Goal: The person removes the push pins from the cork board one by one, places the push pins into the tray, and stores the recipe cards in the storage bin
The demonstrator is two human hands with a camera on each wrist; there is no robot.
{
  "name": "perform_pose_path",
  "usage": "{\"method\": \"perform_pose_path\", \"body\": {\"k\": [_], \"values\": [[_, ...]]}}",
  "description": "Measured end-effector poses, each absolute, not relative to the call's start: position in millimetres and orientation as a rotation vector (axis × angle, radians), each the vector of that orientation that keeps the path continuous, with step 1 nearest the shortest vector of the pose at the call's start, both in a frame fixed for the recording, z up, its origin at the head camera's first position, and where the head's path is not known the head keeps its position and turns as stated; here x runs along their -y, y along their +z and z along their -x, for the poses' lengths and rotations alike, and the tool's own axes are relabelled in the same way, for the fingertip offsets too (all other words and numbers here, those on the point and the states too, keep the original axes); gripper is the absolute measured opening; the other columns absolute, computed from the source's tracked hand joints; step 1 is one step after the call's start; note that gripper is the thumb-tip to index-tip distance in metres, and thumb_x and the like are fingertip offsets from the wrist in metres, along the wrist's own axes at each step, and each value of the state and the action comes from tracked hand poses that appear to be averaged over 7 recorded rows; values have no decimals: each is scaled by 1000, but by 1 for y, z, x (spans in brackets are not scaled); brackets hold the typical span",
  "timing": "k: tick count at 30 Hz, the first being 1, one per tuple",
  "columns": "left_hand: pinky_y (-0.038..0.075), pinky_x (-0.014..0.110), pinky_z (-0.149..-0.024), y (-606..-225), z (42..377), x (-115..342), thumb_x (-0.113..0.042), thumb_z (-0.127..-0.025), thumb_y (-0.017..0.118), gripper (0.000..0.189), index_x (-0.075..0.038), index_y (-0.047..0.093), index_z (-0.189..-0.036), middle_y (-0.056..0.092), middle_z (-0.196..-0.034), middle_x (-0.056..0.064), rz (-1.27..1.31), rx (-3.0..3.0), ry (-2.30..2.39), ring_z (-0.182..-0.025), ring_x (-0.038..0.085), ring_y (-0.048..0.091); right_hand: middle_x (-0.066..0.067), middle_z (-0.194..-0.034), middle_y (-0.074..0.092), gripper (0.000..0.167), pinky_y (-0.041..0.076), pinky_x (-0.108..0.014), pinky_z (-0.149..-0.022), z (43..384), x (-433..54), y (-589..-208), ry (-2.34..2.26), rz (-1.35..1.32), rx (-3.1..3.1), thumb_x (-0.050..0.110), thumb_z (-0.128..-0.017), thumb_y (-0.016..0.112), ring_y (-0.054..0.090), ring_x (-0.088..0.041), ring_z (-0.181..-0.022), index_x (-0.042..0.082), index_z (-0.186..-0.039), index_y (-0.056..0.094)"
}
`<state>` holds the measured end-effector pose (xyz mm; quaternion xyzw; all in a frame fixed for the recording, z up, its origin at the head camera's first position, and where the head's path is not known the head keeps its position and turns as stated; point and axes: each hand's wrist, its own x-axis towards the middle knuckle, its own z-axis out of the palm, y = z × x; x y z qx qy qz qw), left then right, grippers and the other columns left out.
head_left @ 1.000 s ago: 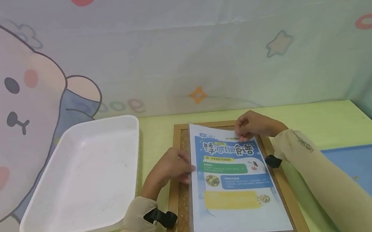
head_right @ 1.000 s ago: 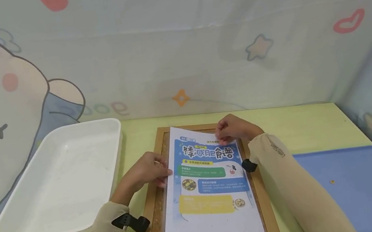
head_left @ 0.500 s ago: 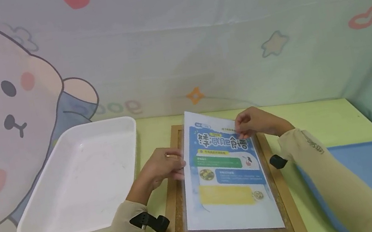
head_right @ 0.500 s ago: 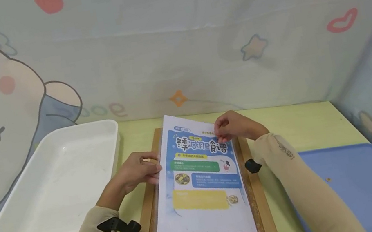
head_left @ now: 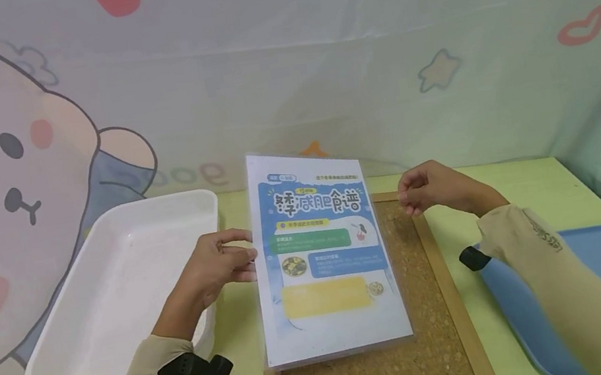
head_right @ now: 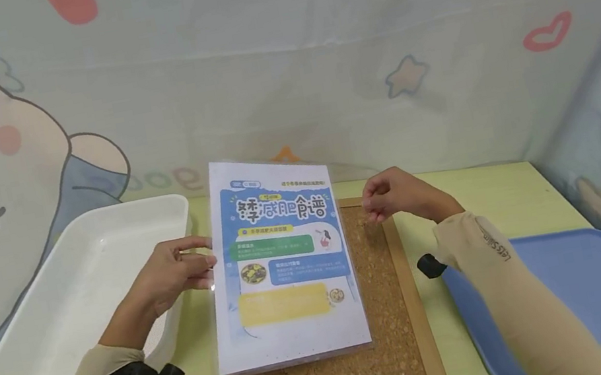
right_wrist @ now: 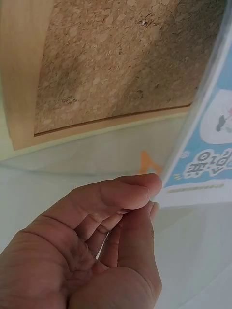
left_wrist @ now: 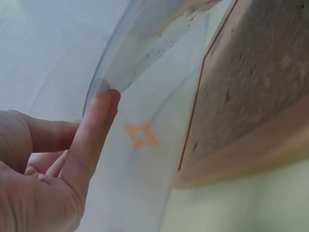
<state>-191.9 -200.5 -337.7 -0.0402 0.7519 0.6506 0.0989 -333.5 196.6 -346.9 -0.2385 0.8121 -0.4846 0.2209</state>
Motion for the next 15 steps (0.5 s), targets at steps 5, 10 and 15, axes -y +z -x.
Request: {"method": "perform_pose_path", "body": {"k": [5, 10, 15], "values": [[58, 24, -62, -338, 194, 201, 3, -94, 60, 42, 12, 46, -133, 70, -78, 0, 92, -2208, 1909, -61, 8, 66, -8, -84, 67, 19, 58, -33, -73, 304, -247, -346, -1371, 535, -2281, 11, -100, 60, 68, -20, -78, -8, -100, 59], [58, 24, -65, -341, 197, 204, -2, -97, 59, 48, 10, 40, -139, 73, -84, -5, 37, -2223, 1853, -66, 8, 69, -7, -85, 66, 20, 58, -32, -74, 260, -303, -361, -1442, 403, -2343, 13, -99, 62, 69, -22, -80, -6, -99, 59], [59, 25, -66, -348, 205, 209, -3, -97, 60, 44, 5, 43, -137, 73, -84, -10, -22, -2246, 1821, -69, 10, 72, -6, -87, 67, 22, 58, -33, -75, 212, -358, -379, -1512, 271, -2393, 14, -98, 63, 70, -20, -81, -8, -99, 57]]}}
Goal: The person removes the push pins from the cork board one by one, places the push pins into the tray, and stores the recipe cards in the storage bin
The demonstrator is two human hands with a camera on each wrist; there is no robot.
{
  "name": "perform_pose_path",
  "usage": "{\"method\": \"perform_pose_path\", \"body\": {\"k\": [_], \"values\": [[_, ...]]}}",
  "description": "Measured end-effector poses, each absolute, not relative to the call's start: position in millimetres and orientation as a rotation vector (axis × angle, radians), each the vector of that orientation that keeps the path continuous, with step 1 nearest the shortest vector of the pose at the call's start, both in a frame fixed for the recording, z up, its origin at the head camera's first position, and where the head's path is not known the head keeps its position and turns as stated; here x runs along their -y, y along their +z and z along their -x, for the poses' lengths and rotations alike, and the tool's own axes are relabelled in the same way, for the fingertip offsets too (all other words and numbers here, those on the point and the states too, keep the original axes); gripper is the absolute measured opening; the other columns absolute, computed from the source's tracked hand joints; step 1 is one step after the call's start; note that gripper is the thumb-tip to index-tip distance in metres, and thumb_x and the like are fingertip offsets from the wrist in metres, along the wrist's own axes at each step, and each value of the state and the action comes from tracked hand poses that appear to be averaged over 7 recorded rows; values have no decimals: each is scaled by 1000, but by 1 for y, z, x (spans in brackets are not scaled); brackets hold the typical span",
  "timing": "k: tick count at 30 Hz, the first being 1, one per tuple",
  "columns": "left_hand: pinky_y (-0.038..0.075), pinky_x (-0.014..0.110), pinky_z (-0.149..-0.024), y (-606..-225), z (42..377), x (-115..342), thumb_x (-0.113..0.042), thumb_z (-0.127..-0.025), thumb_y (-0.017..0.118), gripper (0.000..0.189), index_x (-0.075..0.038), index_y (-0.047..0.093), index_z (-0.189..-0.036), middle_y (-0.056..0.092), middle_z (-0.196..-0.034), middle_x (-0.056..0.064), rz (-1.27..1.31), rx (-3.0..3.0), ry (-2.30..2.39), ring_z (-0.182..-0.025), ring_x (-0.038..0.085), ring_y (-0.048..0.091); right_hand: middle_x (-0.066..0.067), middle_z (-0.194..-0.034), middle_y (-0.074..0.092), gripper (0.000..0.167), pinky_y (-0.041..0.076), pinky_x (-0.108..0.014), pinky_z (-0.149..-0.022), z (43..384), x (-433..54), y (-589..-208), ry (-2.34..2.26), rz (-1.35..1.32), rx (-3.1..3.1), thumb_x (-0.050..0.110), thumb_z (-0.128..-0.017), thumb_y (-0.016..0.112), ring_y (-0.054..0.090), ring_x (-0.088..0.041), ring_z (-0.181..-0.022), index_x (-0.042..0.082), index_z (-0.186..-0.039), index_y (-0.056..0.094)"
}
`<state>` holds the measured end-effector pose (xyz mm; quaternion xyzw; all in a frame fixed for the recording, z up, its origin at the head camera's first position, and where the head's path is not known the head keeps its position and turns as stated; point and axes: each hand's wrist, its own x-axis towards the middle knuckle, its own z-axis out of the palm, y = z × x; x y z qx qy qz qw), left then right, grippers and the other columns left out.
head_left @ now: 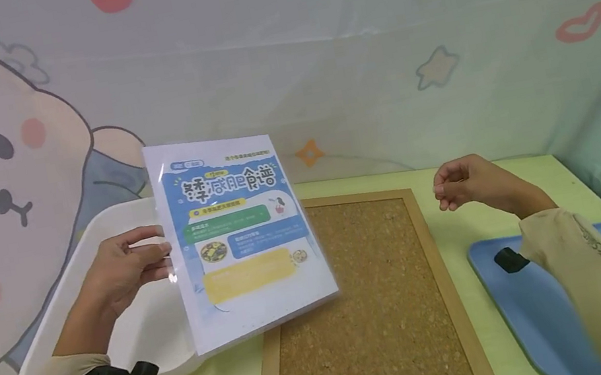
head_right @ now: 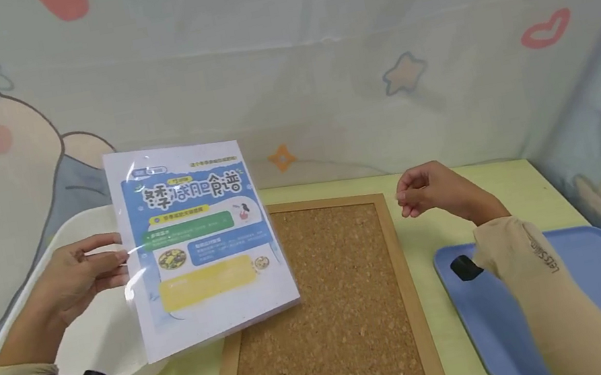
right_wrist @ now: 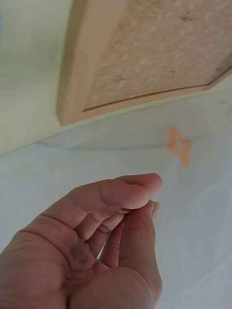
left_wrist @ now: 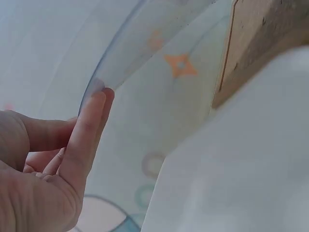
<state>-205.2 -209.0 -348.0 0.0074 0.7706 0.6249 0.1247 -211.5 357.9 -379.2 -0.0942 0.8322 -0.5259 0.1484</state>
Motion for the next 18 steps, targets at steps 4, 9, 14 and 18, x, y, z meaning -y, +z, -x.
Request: {"method": "perform_pose_path", "body": {"k": [4, 9, 14, 18], "values": [[59, 25, -65, -347, 202, 208, -3, -98, 59, 29, -3, 51, -126, 73, -83, -13, -21, -2282, 1802, -68, 10, 73, -5, -87, 67, 21, 59, -33, -75, 193, -398, -363, -1475, 231, -2401, 12, -99, 62, 70, -16, -80, -8, -100, 57], [58, 24, -66, -344, 206, 220, -5, -100, 56, 38, 2, 45, -135, 68, -82, -21, -15, -2413, 1637, -69, 7, 70, -3, -86, 67, 22, 59, -32, -74, 178, -419, -362, -1471, 212, -2413, 13, -99, 62, 70, -16, -80, -8, -102, 57], [58, 23, -67, -333, 213, 241, -6, -100, 56, 43, 3, 41, -139, 63, -80, -24, 38, -2493, 1535, -69, 5, 68, -3, -85, 68, 21, 58, -32, -73, 162, -433, -361, -1465, 198, -2465, 12, -99, 62, 70, -17, -79, -8, -102, 58], [58, 22, -66, -324, 221, 261, -8, -100, 57, 24, -21, 51, -120, 64, -79, -25, 45, -2518, 1495, -68, 5, 67, -3, -84, 68, 21, 58, -30, -73, 151, -447, -360, -1423, 171, -2532, 13, -100, 61, 70, -17, -79, -8, -102, 58]]}}
